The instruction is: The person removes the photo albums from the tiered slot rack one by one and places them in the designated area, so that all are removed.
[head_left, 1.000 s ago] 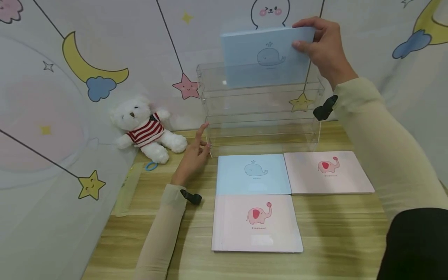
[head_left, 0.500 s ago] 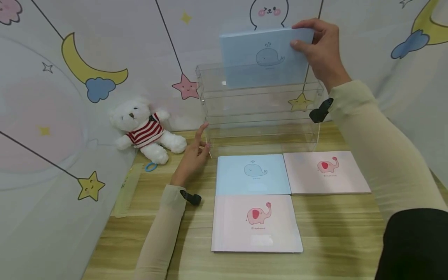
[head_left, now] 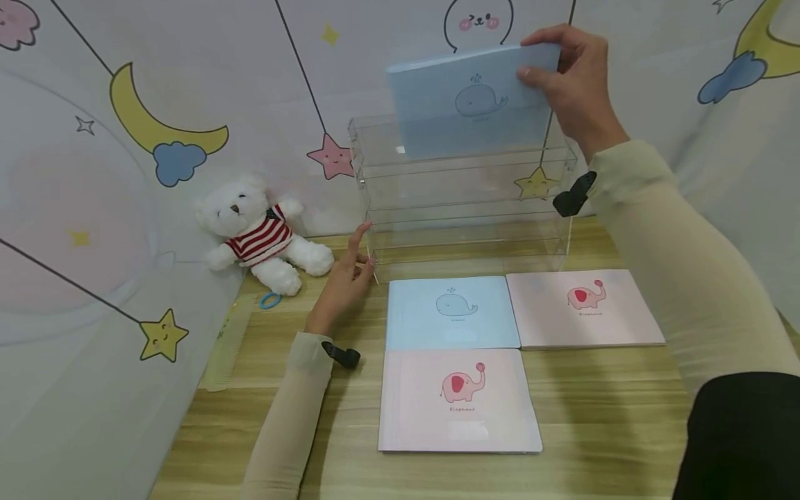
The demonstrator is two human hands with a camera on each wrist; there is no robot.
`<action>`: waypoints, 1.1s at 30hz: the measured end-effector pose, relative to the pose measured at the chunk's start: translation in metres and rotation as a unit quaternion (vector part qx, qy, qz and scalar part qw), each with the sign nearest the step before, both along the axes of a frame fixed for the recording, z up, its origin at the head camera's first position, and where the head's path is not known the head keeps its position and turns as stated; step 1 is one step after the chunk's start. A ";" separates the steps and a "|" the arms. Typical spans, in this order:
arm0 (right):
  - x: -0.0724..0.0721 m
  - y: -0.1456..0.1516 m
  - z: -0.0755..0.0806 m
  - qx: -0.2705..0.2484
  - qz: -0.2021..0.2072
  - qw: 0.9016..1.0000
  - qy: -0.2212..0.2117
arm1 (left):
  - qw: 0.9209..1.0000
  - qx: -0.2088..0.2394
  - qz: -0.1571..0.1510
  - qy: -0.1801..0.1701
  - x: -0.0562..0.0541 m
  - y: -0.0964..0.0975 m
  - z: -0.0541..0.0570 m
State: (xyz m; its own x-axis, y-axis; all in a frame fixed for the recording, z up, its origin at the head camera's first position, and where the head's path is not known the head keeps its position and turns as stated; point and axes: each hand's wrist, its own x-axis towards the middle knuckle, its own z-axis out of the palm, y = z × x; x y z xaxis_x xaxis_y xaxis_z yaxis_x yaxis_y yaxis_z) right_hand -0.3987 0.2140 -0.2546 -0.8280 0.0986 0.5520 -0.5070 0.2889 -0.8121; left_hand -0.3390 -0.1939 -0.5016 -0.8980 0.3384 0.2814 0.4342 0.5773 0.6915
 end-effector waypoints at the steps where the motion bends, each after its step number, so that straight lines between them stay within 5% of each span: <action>1: 0.000 0.000 0.001 -0.001 0.000 1.000 0.000 | 1.000 0.000 0.000 0.000 0.000 0.000 0.000; 12: 0.005 0.000 0.013 -0.039 -0.011 0.999 -0.002 | 1.000 -0.002 -0.002 0.004 0.001 0.001 0.001; 19: 0.007 0.003 0.026 -0.039 -0.009 0.998 0.038 | 1.000 0.003 -0.006 0.003 0.002 0.002 0.004; 28: 0.016 0.002 0.044 -0.129 0.033 0.990 0.054 | 1.000 0.001 -0.003 0.006 0.002 0.002 0.004; 33: 0.024 0.002 0.053 -0.123 0.009 0.991 0.060 | 1.000 0.000 -0.006 0.014 0.000 0.002 0.003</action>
State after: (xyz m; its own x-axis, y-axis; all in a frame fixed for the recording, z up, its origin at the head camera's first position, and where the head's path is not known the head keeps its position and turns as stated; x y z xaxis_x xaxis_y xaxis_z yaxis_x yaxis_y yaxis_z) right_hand -0.3745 0.2162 -0.2020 -0.7604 0.2285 0.6079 -0.6075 0.0808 -0.7902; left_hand -0.3394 -0.1915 -0.4985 -0.8854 0.3488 0.3072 0.4607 0.5715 0.6791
